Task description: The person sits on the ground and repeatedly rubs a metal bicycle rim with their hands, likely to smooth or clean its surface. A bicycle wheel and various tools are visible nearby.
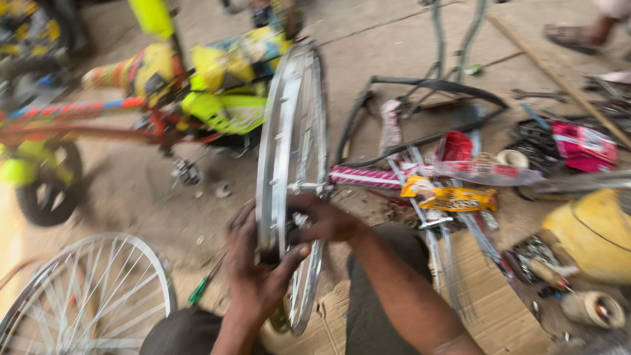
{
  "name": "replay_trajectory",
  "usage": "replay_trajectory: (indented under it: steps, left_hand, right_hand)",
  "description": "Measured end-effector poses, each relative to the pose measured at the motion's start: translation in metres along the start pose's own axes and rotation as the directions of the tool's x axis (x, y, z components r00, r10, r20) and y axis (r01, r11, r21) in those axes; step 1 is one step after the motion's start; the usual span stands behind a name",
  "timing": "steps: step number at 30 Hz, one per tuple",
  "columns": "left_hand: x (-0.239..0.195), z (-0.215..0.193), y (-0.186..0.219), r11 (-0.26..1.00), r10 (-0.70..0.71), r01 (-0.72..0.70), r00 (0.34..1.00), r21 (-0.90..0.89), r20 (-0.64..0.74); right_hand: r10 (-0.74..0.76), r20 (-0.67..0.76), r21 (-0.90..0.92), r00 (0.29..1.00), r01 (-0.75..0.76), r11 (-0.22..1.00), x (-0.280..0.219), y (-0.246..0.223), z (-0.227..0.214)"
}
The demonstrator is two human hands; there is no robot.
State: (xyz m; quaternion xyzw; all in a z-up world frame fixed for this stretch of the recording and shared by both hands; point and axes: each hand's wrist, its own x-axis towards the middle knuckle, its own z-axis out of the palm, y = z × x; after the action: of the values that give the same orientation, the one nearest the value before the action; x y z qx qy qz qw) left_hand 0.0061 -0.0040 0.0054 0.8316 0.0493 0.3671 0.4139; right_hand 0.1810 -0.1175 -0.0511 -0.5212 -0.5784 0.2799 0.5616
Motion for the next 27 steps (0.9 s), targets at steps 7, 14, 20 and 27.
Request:
replay_trajectory:
  steps: [7, 14, 20, 27]
  left_hand:
    - [-0.004, -0.003, -0.004, 1.000, 0.016, -0.016, 1.000, -0.009, -0.016]
    - [-0.011, -0.003, -0.001, 0.998, -0.052, 0.054, 0.998, -0.044, 0.037]
    - [-0.010, 0.001, 0.003, 1.000, -0.006, 0.006, 1.000, 0.013, -0.001]
    - [-0.009, -0.004, -0.002, 0.999, -0.036, 0.037, 0.999, -0.027, 0.017]
  right_hand:
    - [-0.019, -0.553, 0.278, 0.833, 0.205, 0.938, -0.017, 0.009, 0.055]
    - [0.051, -0.344, 0.055, 0.938, -0.034, 0.998, -0.022, -0.009, 0.008]
    - [0.053, -0.341, -0.400, 0.938, -0.197, 0.895, -0.009, 0.007, 0.024]
    - [0.286, -0.060, 0.561, 0.956, -0.205, 0.802, -0.008, 0.003, -0.004]
